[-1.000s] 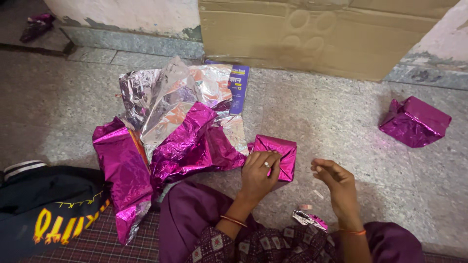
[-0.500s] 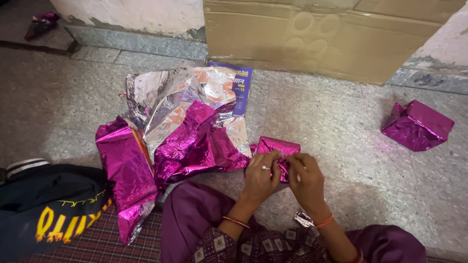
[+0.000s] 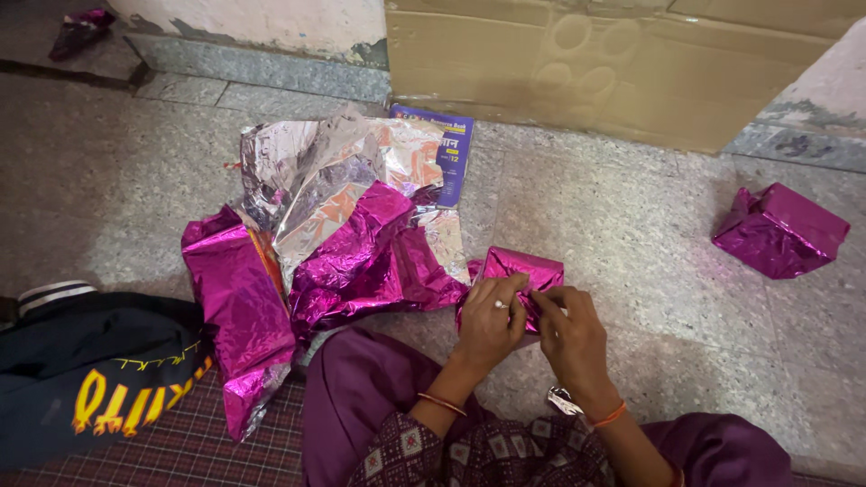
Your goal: The person sits on the floor and wraps a small rectangular object in shiny pink paper. They fold the paper edges, apply clear tape to secure the folds, and adjust the package to ensure it is neatly wrapped.
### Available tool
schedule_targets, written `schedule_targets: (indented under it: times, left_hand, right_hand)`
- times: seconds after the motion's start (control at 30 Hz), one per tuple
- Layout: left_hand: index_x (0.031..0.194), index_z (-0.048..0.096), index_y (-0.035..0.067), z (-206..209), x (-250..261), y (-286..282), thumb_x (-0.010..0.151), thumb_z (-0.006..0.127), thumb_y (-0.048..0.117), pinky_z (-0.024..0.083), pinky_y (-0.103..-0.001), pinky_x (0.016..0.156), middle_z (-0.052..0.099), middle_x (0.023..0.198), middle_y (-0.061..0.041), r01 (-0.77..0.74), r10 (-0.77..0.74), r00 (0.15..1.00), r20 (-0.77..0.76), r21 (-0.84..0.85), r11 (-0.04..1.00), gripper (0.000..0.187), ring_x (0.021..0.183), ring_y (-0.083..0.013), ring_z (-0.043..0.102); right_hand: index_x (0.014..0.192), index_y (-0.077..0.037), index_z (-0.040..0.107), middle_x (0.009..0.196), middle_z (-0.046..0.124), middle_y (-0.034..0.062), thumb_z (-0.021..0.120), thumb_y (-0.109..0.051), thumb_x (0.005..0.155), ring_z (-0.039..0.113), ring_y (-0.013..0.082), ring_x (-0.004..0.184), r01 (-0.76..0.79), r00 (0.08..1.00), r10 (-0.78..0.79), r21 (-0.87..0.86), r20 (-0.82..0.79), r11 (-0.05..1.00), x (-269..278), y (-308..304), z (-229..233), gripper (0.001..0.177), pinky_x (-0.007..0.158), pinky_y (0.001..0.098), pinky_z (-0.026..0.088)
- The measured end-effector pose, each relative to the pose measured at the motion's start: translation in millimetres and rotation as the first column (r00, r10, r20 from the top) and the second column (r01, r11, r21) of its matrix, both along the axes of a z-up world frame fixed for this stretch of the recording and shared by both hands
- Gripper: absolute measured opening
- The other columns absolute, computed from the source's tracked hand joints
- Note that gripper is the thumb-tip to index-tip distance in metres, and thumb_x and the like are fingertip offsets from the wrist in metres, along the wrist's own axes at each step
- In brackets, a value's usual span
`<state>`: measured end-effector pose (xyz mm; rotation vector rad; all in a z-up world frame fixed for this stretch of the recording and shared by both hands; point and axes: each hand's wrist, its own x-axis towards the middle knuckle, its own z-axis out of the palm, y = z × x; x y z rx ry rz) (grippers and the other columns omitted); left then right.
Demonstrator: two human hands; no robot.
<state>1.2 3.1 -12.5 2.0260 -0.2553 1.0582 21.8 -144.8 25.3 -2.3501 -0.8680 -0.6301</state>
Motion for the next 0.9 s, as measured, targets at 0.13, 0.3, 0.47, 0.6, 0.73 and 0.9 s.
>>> schedule_targets:
  times: [0.13, 0.3, 0.47, 0.6, 0.73, 0.9]
  left_hand:
    - [0.126, 0.061, 0.002, 0.9, -2.1, -0.9, 0.084, 0.066, -0.005, 0.052, -0.043, 0.086, 0.070, 0.107, -0.012, 0.003, -0.003, 1.000, -0.006, -0.008, 1.000, 0.043, 0.096, -0.0306, 0.066]
    - [0.125, 0.062, 0.001, 4.4, -2.6, 0.0, 0.084, 0.067, -0.005, 0.052, -0.043, 0.086, 0.070, 0.105, -0.013, -0.001, 0.001, 1.000, -0.018, 0.001, 1.000, 0.042, 0.094, -0.0306, 0.066]
    - [0.124, 0.063, 0.001, 4.3, -3.1, -1.0, 0.084, 0.067, -0.004, 0.052, -0.044, 0.088, 0.069, 0.104, -0.012, 0.007, -0.007, 1.000, -0.020, -0.009, 1.000, 0.040, 0.095, -0.0308, 0.066]
    - [0.123, 0.063, 0.002, 4.6, -2.5, -0.8, 0.084, 0.066, -0.004, 0.053, -0.043, 0.088, 0.070, 0.107, -0.012, 0.004, -0.005, 1.000, -0.029, -0.029, 1.000, 0.040, 0.097, -0.0308, 0.066]
    - [0.126, 0.064, 0.002, 5.5, -2.6, -0.1, 0.087, 0.065, -0.001, 0.051, -0.043, 0.093, 0.069, 0.109, -0.012, 0.031, -0.030, 0.998, -0.052, 0.019, 0.999, 0.039, 0.102, -0.0309, 0.065]
    - [0.121, 0.067, 0.003, 8.9, -5.5, 1.6, 0.088, 0.066, 0.008, 0.049, -0.044, 0.100, 0.067, 0.117, -0.012, 0.033, -0.029, 0.999, -0.035, 0.105, 0.994, 0.034, 0.112, -0.0298, 0.063]
  right_hand:
    - [0.112, -0.007, 0.074, 0.102, 0.067, 0.0078, 0.071, 0.004, 0.078, 0.063, 0.0275, 0.093, -0.004, 1.000, 0.004, -0.039, -0.012, 0.999, 0.3, -1.4, 0.7, 0.036, 0.076, 0.0391, 0.053]
    - [0.113, -0.007, 0.074, 0.102, 0.066, 0.0077, 0.071, 0.004, 0.078, 0.063, 0.0275, 0.092, 0.010, 1.000, -0.009, -0.057, 0.011, 0.998, 0.8, 0.4, 2.7, 0.037, 0.076, 0.0391, 0.054]
    - [0.113, -0.007, 0.074, 0.100, 0.066, 0.0077, 0.070, 0.004, 0.077, 0.062, 0.0273, 0.092, 0.004, 1.000, -0.005, -0.096, -0.013, 0.995, -1.0, 0.1, 7.6, 0.038, 0.077, 0.0390, 0.054]
    - [0.115, -0.007, 0.074, 0.098, 0.064, 0.0086, 0.067, 0.003, 0.078, 0.060, 0.0286, 0.090, -0.029, 0.999, 0.026, -0.144, -0.027, 0.989, 0.9, 0.7, 16.9, 0.039, 0.078, 0.0398, 0.052]
    - [0.116, -0.008, 0.073, 0.099, 0.062, 0.0088, 0.066, 0.001, 0.077, 0.059, 0.0291, 0.092, -0.027, 0.999, 0.020, -0.220, -0.035, 0.975, 2.1, -0.4, 25.4, 0.041, 0.079, 0.0414, 0.050]
    - [0.112, -0.008, 0.071, 0.104, 0.063, 0.0083, 0.066, -0.001, 0.076, 0.059, 0.0295, 0.098, -0.035, 0.998, 0.020, -0.255, -0.060, 0.966, 3.3, -0.3, 28.7, 0.038, 0.080, 0.0433, 0.049]
